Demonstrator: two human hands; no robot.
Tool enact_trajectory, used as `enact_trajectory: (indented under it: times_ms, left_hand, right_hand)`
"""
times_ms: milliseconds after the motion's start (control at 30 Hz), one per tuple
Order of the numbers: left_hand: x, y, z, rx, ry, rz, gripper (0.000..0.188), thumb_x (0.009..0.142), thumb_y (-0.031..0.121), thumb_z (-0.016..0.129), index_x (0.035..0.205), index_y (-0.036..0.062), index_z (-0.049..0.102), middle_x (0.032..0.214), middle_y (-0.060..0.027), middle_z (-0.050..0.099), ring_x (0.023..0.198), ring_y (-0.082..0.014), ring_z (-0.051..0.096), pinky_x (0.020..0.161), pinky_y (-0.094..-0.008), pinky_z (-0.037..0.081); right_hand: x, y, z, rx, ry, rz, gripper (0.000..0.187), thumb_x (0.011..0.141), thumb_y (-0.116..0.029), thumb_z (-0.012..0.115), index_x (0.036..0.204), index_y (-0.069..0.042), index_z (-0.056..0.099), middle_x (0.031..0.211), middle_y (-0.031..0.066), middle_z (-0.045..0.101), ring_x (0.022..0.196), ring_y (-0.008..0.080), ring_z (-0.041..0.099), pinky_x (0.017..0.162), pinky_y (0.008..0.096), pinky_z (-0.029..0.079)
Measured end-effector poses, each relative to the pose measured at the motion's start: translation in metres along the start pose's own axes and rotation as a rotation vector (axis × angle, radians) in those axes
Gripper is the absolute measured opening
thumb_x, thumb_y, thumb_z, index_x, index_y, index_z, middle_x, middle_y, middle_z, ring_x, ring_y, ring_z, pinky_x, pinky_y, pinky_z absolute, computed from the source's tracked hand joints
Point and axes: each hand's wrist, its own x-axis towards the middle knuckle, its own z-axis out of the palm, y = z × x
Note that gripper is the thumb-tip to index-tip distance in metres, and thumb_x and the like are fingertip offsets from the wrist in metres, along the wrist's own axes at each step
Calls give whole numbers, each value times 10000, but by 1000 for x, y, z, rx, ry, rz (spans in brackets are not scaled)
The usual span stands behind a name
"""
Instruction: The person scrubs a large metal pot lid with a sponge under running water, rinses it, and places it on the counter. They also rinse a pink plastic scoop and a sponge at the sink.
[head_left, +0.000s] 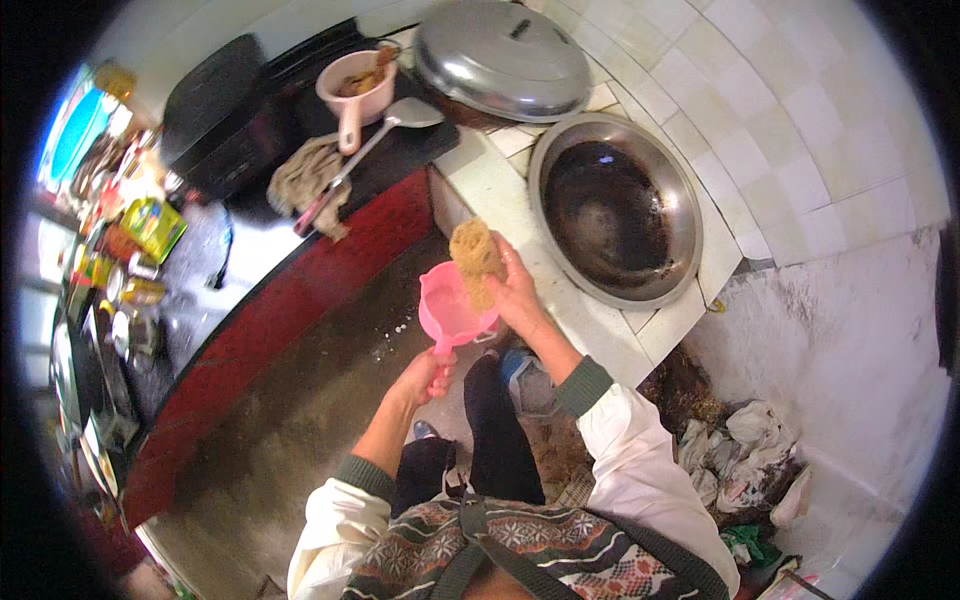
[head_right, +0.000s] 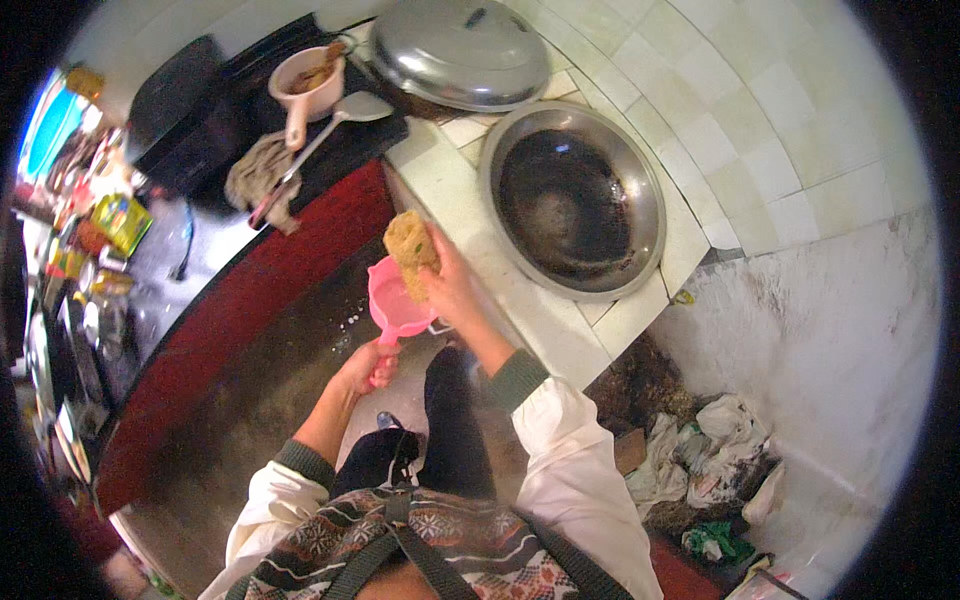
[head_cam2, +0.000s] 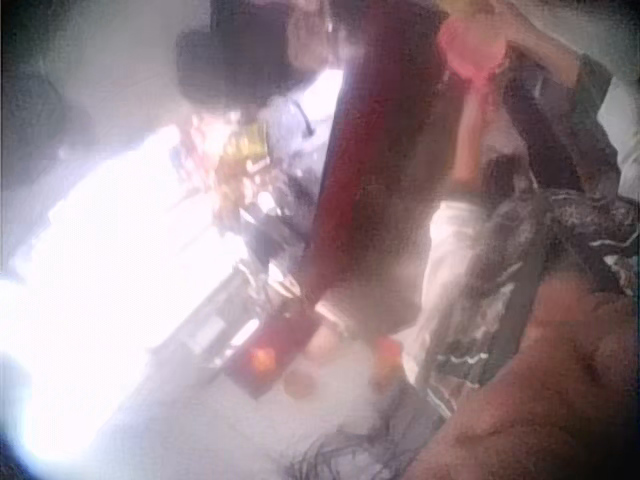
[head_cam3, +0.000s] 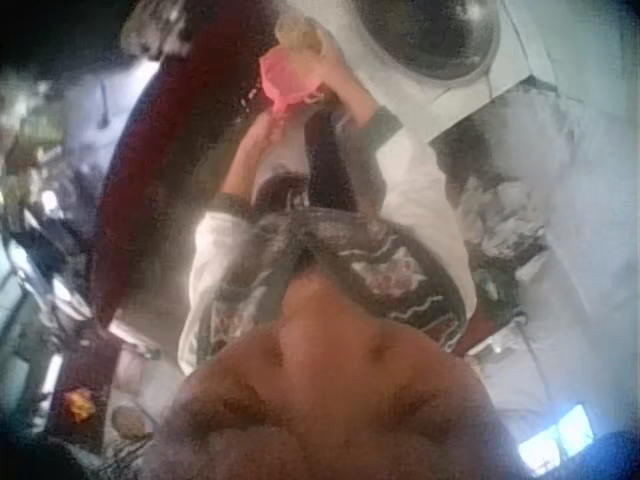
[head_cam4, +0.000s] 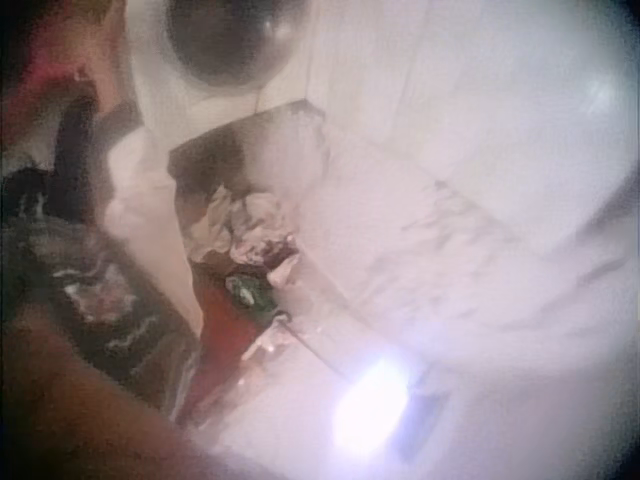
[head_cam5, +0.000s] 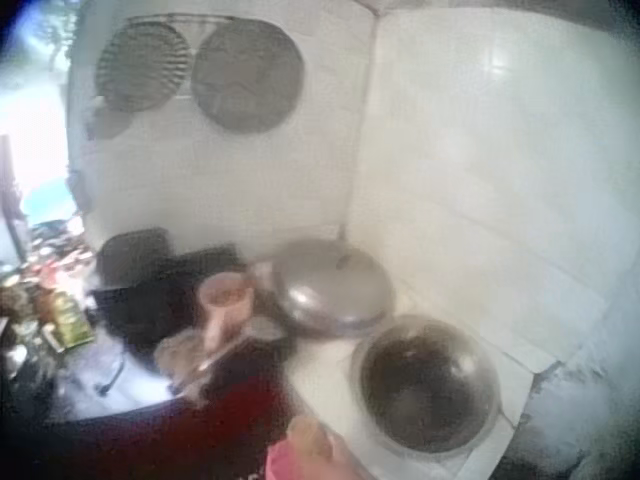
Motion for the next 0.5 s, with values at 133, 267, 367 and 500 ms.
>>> enact_trajectory:
  times_ms: [133, 267, 367, 500]
  left_hand:
    - [-42, -9, -18, 35, -41, 57, 169, 894, 79, 542, 989, 146, 420, 620, 30, 416, 397, -56, 306, 319, -221, 212]
    - [-73, -20, -35, -47, -10, 62, 162, 899, 96, 550, 988, 152, 428, 622, 32, 415, 399, -54, 303, 321, -214, 205]
    - [-85, -27, -50, -107, -10, 107, 143, 901, 128, 578, 958, 150, 449, 626, 41, 416, 403, -50, 295, 320, -204, 188]
    - [-74, -24, -32, 20, 63, 110, 145, 904, 129, 581, 994, 140, 468, 607, 45, 408, 399, -41, 290, 316, -202, 189]
  right_hand:
    - [-18, -53, 35, -3, -17, 24, 670, 834, 75, 521, 1463, -19, 309, 1373, 98, 481, 1259, 191, 480, 1066, 317, 378]
    - [-20, -110, 58, 397, -79, 137, 637, 805, 47, 581, 1405, -40, 382, 1276, 73, 537, 1159, 190, 551, 1005, 340, 447]
    - [-15, -90, 76, 625, -147, 139, 595, 800, 49, 575, 1369, -41, 429, 1245, 81, 563, 1141, 206, 566, 981, 334, 462]
    - [-10, 80, 72, -208, 85, 164, 599, 799, 82, 554, 1376, -30, 440, 1262, 119, 576, 1135, 222, 578, 973, 347, 459]
